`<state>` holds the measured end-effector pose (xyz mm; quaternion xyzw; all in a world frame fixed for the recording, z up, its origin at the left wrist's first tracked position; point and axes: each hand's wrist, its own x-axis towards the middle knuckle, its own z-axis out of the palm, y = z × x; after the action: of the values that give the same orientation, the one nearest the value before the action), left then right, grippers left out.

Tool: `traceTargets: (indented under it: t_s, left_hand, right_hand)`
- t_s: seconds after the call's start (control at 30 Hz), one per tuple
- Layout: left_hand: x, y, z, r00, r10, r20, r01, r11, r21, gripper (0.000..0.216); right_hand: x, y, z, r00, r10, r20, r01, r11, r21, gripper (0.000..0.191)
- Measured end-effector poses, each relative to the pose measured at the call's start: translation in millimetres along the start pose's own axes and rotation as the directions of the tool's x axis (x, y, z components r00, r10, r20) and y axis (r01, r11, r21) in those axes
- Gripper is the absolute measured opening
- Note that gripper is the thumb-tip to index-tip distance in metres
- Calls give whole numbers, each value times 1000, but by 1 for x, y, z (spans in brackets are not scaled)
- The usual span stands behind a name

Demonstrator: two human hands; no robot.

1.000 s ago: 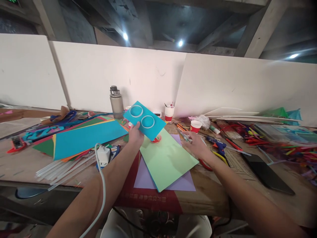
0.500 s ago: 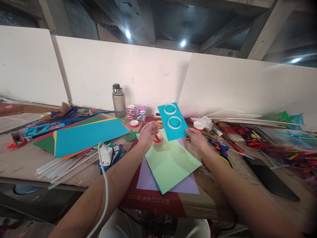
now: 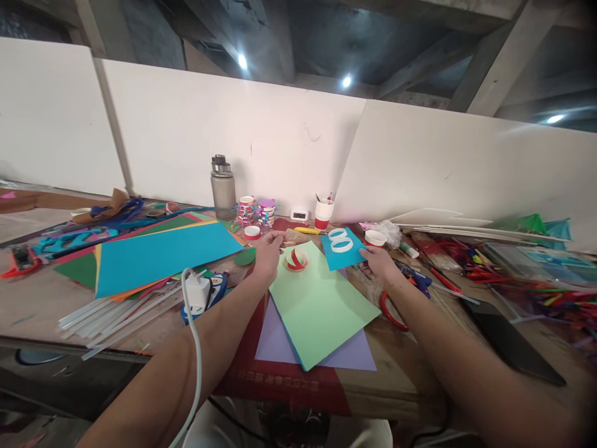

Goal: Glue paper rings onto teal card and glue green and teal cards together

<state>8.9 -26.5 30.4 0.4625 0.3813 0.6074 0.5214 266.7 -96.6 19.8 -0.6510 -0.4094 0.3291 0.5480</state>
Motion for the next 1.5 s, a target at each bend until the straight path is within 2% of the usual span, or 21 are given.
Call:
traceTargets:
  t_s: [0.17,0.27,0.37,0.47,0.57,0.67,0.77,0.87,0.93,1.03,1.13,1.27,1.4,1.5]
  left_hand:
    - [-1,-3,2,999,43,31,-45,997,61,8]
    - [-1,-4,2,999,39,36,-43,994,101,10]
    - [1,-6,1,997,65,34,-70,988,139,11]
    - [4,-9,-1,993,112,27,-115,968,221,11]
    - [6,-13,-2,987,142,68,-157,922,354,9]
    - [7,-15,-2,977,121,175,-198,814,546,27]
    - [5,-17,0,956,62,287,-267,593,760,58]
    - [1,-18,1,938,-11,345,-312,399,862,87]
    - [-2,-19,0,929,-28,368,-337,346,876,90]
    - [-3,-20,-1,899,9,439,-416,335,845,83]
    - [-1,-22,-3,860,40,509,-489,348,800,74]
    - [1,-25,-6,836,83,542,-528,388,755,65]
    - [3,-26,-7,842,122,525,-521,436,734,62]
    - [2,-20,-5,793,197,576,-590,482,648,58]
  right_hand:
    - [10,2,-7,995,24,-100,-40,987,-156,18]
    - [15,2,-12,985,-13,-171,-28,972,-235,36]
    - [14,5,-14,979,-72,-193,13,956,-294,52]
    - [8,9,-13,972,-140,-191,63,929,-365,55]
    - [3,11,-11,957,-218,-191,113,887,-448,51]
    - [-4,4,-6,929,-338,-153,201,806,-557,43]
    - [-16,-7,4,901,-433,-24,316,694,-647,25]
    - [-31,-14,14,913,-390,122,377,689,-619,19]
    - [-40,-15,18,902,-369,223,426,677,-600,22]
    - [-49,-13,19,863,-374,339,504,637,-582,21]
    - [-53,-12,20,827,-390,404,562,600,-570,20]
    - [-58,-15,23,777,-402,484,626,568,-534,17]
    - [-63,-19,23,758,-425,494,650,546,-528,17]
    - [-61,-21,20,774,-463,433,633,597,-493,12]
